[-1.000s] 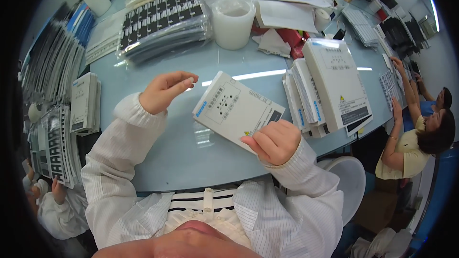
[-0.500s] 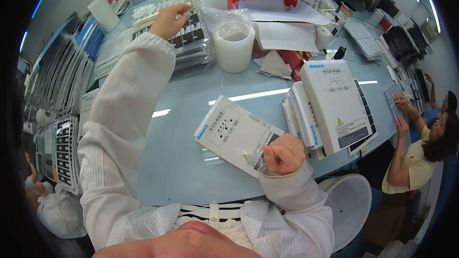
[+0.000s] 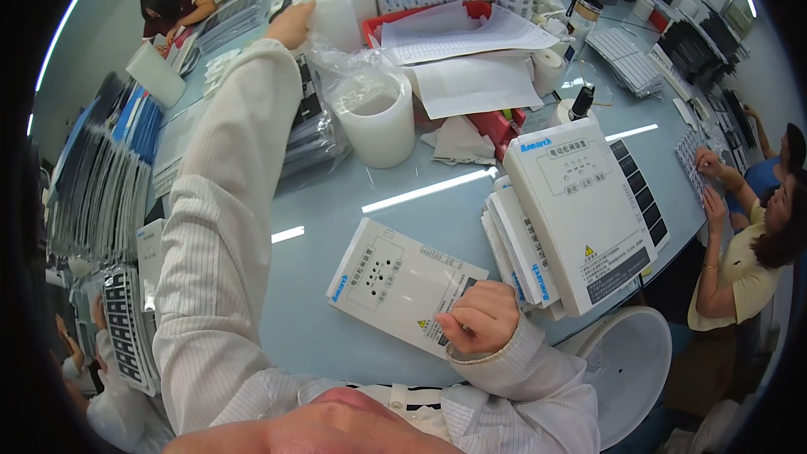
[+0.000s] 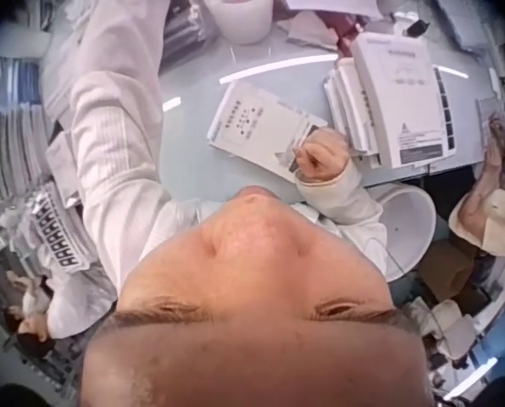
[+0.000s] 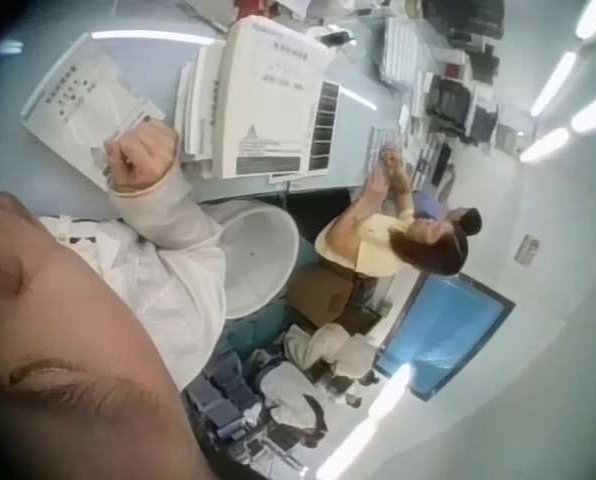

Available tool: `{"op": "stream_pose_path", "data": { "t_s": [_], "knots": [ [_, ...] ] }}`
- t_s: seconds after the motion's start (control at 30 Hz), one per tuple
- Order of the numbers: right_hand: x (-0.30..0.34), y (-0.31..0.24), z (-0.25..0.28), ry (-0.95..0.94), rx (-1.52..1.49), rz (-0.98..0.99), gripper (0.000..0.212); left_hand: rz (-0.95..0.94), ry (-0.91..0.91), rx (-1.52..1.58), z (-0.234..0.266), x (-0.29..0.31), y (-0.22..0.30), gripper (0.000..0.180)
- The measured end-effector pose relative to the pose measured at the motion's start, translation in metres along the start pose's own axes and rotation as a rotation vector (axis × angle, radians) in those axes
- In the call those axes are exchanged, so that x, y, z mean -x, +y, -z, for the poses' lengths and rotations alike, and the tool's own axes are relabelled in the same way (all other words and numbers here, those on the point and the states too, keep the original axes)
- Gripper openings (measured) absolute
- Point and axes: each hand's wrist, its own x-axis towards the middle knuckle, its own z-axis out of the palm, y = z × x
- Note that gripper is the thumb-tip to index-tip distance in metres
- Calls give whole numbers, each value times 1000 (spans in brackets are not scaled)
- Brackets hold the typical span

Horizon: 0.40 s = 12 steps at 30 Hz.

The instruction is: Sorting and inspecting stacks of product booklets and manuals on a factory workbench.

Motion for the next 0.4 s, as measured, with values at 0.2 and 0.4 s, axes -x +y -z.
{"op": "stream_pose_path", "data": {
  "t_s": [0.2, 0.4],
  "knots": [
    [1, 4, 3, -60, 3, -37, 22, -20, -25, 121, 19, -8, 0, 40],
    [3, 3, 1, -56, 13, -35, 19, 27, 11, 174, 35, 3, -35, 38]
  ]
}}
